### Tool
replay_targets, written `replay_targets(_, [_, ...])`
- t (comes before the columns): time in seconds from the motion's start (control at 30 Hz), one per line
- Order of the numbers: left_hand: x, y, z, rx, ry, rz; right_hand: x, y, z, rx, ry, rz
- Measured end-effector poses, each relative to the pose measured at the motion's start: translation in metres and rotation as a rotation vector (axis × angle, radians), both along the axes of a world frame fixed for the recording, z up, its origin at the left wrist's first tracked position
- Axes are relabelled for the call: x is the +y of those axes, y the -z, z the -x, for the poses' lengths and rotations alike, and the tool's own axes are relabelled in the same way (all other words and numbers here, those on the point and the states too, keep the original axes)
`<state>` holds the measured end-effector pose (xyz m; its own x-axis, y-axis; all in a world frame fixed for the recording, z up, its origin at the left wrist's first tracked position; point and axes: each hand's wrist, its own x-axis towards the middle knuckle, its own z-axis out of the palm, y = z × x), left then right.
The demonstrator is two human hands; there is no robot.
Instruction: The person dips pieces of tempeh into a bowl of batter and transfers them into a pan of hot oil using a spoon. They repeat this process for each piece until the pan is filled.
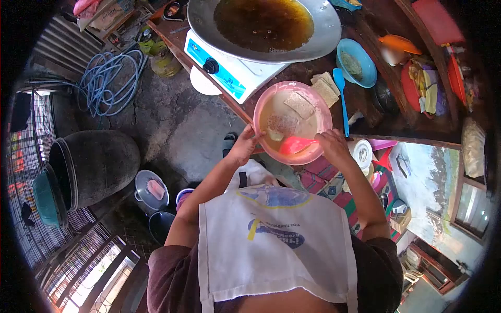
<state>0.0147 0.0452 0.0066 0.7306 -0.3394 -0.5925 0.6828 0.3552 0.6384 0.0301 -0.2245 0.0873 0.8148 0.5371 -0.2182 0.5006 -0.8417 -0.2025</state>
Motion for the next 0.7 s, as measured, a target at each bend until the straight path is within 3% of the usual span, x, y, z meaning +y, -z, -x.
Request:
replay_targets(0.13, [-0.004, 0.014, 0.002, -0.068, -0.061, 0.062, -0.004, -0.035, 0.011, 0.105, 0.091, 0.07])
replay_targets(0.23, [-0.007, 0.014, 0.009, -0.082, -0.097, 0.088, -0.009, -0.055, 0.014, 0.06, 0.276, 0.001])
replay_targets(0.3, [-0.009, 0.006, 0.015, -0.093, -0.117, 0.088, -0.011, -0.049, 0.008, -0.115, 0.445, -0.049])
replay_targets(0.43, [-0.009, -0.007, 0.027, -0.066, -0.17, 0.044, -0.002, -0.031, -0.001, -0.112, 0.41, 0.171])
replay_targets(0.7, [0.0, -0.042, 0.057, -0.08, -0.24, -0.042, 0.013, -0.013, 0.012, 0.159, 0.364, -0.118])
